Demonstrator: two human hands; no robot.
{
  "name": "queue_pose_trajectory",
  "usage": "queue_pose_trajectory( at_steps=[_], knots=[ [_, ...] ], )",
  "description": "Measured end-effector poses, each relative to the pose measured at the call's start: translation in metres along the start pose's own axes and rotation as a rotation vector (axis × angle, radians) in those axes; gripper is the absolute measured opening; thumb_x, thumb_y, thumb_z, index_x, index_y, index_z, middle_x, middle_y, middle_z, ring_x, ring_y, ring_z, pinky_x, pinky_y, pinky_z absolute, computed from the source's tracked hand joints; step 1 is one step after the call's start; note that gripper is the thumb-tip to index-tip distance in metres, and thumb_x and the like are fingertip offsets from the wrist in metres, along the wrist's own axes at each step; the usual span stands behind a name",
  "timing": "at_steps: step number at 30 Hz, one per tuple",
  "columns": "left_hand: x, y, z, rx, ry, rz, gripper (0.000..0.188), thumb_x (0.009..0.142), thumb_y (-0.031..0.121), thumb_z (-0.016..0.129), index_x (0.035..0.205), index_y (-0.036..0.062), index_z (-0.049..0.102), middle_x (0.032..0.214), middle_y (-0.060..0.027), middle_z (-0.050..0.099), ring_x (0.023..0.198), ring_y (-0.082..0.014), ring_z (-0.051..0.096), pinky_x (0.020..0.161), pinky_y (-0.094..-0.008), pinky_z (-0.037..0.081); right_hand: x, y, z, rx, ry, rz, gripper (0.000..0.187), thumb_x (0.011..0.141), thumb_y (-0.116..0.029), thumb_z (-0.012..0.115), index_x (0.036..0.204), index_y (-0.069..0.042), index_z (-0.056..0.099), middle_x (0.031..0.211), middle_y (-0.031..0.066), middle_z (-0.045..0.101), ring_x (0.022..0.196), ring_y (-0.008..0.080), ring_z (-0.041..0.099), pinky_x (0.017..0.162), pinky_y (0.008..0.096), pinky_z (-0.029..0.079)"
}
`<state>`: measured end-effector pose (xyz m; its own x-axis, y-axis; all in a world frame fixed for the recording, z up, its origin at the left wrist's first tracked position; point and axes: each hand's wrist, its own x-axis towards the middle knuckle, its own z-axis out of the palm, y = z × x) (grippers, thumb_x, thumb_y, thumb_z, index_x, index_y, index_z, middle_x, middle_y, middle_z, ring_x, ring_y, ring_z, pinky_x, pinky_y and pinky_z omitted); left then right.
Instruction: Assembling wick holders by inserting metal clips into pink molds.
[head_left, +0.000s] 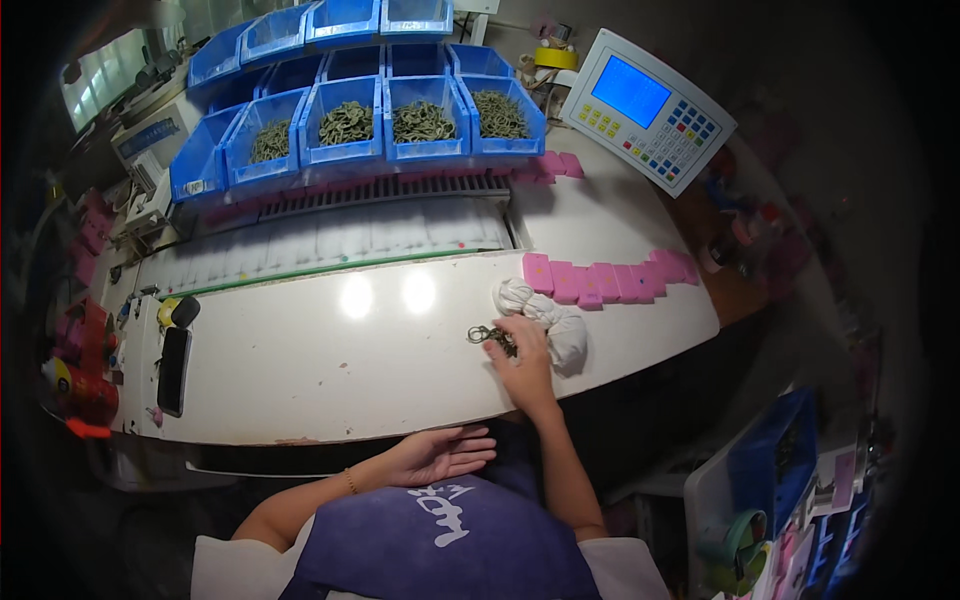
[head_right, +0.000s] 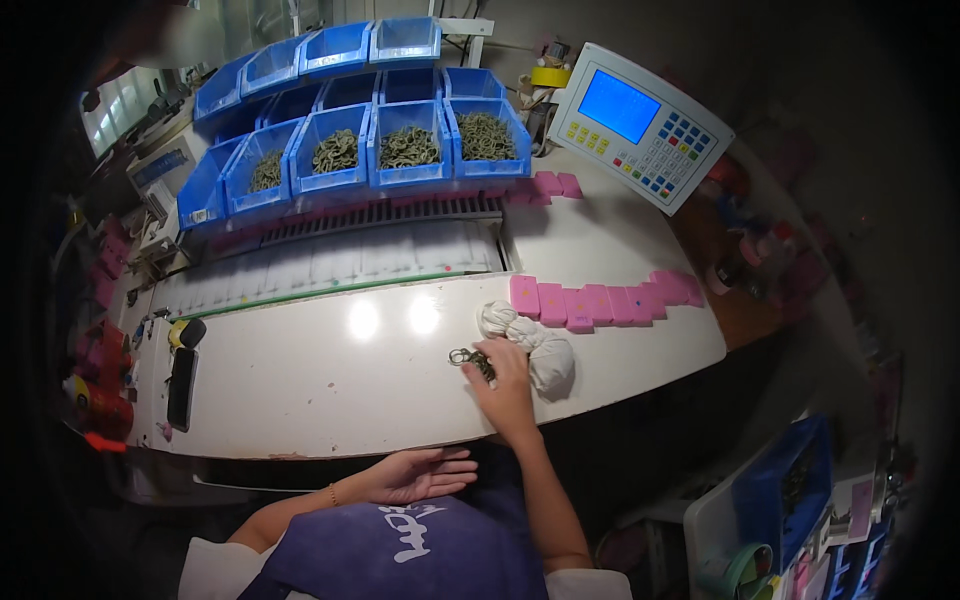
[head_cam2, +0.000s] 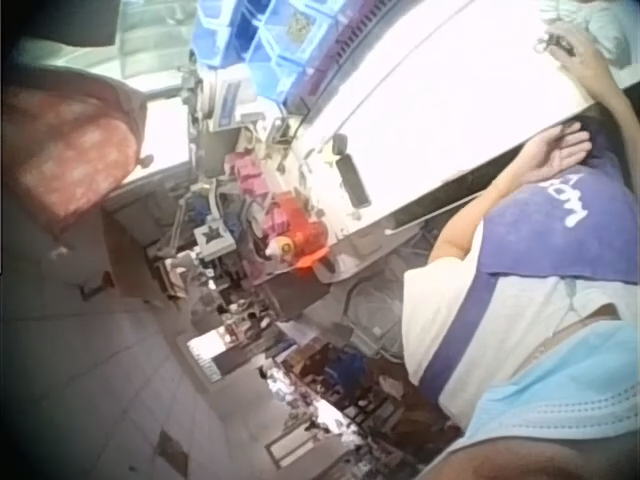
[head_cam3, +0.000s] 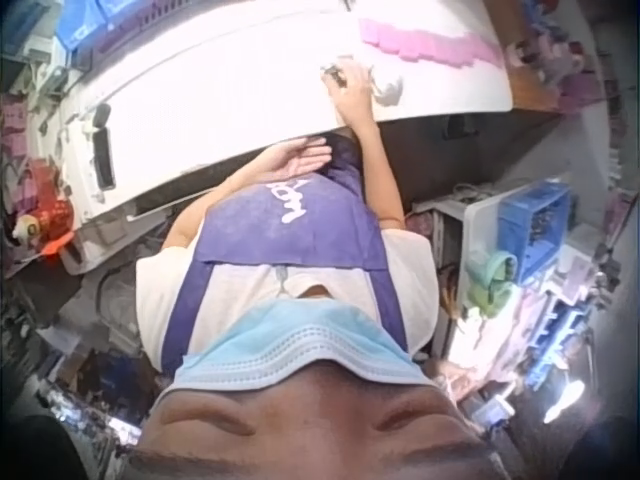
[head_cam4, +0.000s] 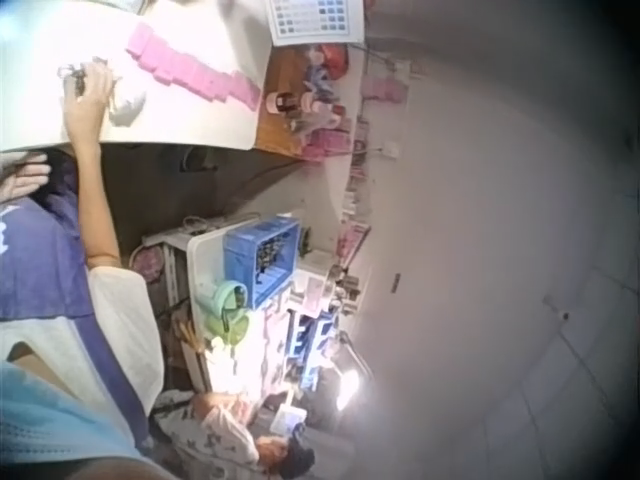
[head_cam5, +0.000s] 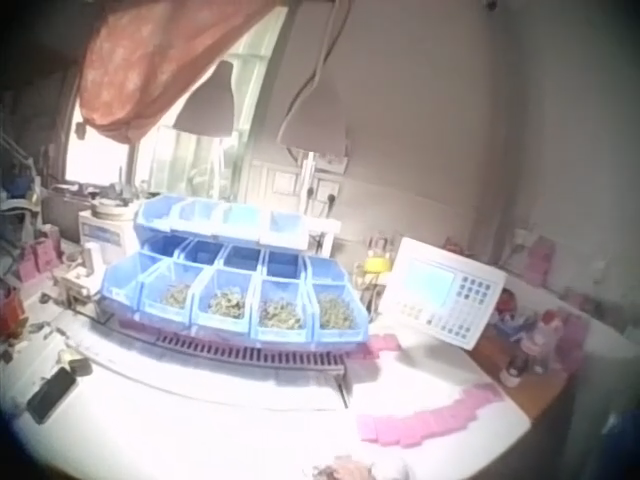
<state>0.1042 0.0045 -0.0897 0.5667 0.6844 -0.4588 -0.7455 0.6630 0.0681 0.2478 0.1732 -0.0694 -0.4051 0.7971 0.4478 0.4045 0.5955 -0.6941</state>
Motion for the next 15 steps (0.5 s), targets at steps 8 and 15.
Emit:
queue_pose_trajectory(
  at_steps=[8,15],
  knots=[
    [0.039,-0.023,-0.015,-0.317,-0.138,0.127,0.038,0.101,0.008,0.036,0.135,-0.0075,0.045,0.142,-0.0208,0.049,0.138,-0.0342,0.043,0.118,-0.0479,0.033,-0.014,-0.016,0.013,-0.03,-0.25,-0.202,0.028,0.084,-0.017,0.074,0.11,-0.007,0.071,0.127,0.0151,0.06,0.122,0.0364,0.051,0.106,0.0453,0.04],
    [0.028,-0.028,0.003,-0.433,-0.418,0.157,0.041,0.107,0.02,0.03,0.133,-0.0065,0.046,0.131,-0.019,0.055,0.125,-0.0295,0.055,0.109,-0.0412,0.045,-0.099,-0.053,-0.009,0.184,-0.362,-0.291,0.016,0.081,-0.011,0.076,0.096,-0.007,0.074,0.115,0.0106,0.067,0.114,0.031,0.059,0.105,0.0469,0.044]
  ],
)
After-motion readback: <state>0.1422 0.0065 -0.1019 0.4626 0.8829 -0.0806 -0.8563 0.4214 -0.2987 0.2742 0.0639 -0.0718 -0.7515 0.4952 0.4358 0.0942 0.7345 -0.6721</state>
